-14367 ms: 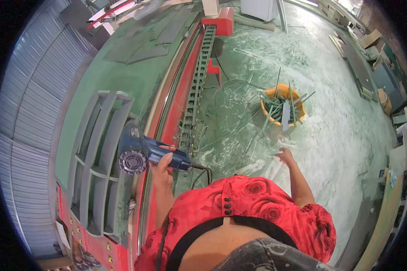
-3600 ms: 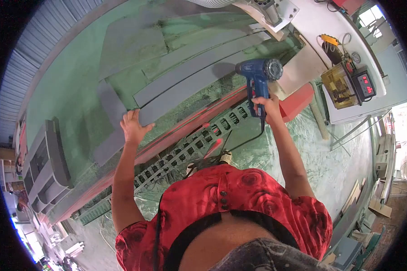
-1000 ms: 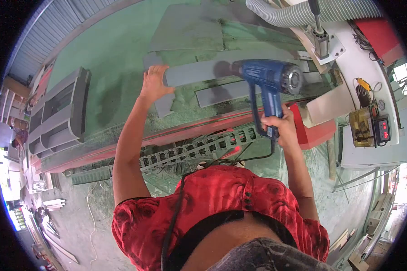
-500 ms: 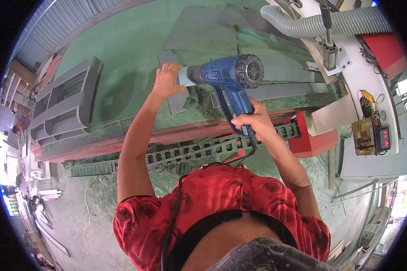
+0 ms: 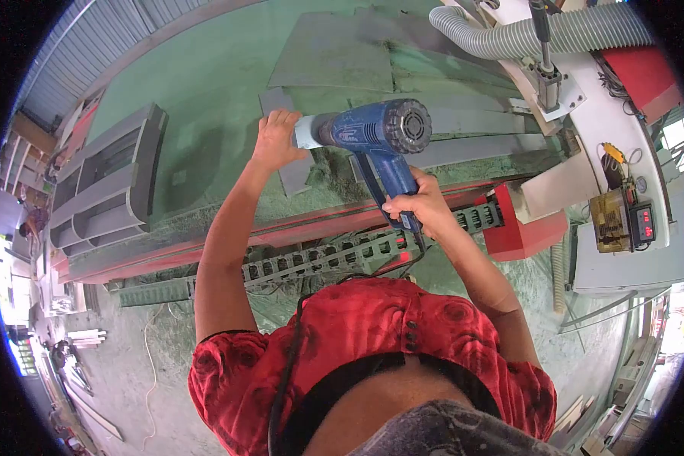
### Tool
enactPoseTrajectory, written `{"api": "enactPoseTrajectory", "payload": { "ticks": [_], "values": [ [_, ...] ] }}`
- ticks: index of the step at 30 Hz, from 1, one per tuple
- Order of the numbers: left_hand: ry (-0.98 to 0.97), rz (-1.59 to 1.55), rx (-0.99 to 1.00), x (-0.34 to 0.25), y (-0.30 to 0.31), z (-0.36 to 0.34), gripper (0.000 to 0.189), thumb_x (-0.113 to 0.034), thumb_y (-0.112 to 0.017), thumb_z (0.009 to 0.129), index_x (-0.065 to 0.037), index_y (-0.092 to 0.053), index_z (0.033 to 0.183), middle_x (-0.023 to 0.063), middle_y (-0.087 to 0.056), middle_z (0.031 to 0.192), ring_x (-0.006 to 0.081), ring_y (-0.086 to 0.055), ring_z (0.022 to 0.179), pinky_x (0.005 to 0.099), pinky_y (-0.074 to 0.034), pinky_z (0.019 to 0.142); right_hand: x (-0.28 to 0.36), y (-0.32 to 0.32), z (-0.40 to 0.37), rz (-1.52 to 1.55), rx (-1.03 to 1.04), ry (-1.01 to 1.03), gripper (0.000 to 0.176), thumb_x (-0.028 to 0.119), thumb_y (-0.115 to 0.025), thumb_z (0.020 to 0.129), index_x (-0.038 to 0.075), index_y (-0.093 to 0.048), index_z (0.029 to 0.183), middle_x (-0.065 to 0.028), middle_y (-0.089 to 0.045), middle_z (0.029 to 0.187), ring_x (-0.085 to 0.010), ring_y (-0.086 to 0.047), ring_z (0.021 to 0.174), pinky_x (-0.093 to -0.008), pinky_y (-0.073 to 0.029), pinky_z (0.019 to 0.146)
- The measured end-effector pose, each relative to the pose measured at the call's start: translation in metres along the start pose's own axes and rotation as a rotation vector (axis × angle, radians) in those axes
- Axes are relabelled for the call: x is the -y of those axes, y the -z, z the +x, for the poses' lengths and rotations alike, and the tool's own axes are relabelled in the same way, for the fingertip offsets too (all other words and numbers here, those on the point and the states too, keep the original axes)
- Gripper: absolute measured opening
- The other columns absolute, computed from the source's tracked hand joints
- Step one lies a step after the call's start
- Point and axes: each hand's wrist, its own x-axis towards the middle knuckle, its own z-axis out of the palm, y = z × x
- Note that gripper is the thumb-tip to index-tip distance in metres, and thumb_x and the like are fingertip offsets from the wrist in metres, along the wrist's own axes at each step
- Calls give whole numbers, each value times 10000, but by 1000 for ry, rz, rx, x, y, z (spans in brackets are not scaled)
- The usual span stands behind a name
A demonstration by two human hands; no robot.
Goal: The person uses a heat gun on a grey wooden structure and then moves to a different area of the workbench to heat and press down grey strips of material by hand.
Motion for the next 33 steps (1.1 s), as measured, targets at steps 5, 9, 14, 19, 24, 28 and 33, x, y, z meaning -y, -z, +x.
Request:
{"api": "enactPoseTrajectory", "payload": {
  "ticks": [5,9,14,19,24,28,33],
  "values": [
    [1,5,-2,-1,-1,-1,735,-241,-765,467,-84,-523,1142,78,-536,1075,278,-463,1093,418,-357,908,-1,0,1,25,4,0,506,-46,-695,620,-44,-510,1091,-66,-568,694,-119,-537,530,-259,-430,479],
    [11,-5,5,-1,0,-1,738,-240,-774,463,-84,-528,1142,78,-537,1074,278,-460,1103,420,-352,916,-1,0,0,13,7,5,385,-45,-697,619,-6,-560,976,-59,-576,725,-122,-548,552,-266,-455,515],
    [16,26,12,-3,-1,-1,729,-242,-772,470,-83,-531,1139,79,-538,1083,274,-457,1113,419,-349,921,-5,2,1,59,24,10,395,-52,-689,619,-16,-550,987,-65,-573,722,-123,-546,551,-268,-452,510],
    [42,-8,15,-5,-1,-2,746,-215,-765,454,-90,-530,1150,98,-535,1117,295,-453,1123,432,-361,913,-9,3,4,42,23,23,393,-56,-682,620,-22,-543,986,-70,-574,720,-127,-546,544,-273,-452,505],
    [54,2,16,-2,-5,-2,707,-218,-746,477,-89,-531,1138,91,-538,1095,270,-458,1112,414,-345,928,-9,2,3,89,6,20,441,-33,-700,617,-38,-532,1025,-62,-568,671,-124,-539,518,-268,-438,474],
    [73,-12,29,1,-6,-2,759,-225,-778,454,-115,-522,1160,87,-528,1144,288,-447,1140,429,-355,924,-9,10,1,104,-31,32,446,-43,-693,614,-43,-528,1029,-64,-568,666,-128,-546,516,-271,-444,474],
    [63,14,16,3,-11,-3,748,-232,-780,461,-111,-527,1154,89,-532,1136,291,-449,1139,431,-356,922,-3,35,-4,76,-187,82,415,-55,-687,616,-28,-537,1002,-61,-576,673,-136,-561,520,-274,-449,479]
  ]
}}
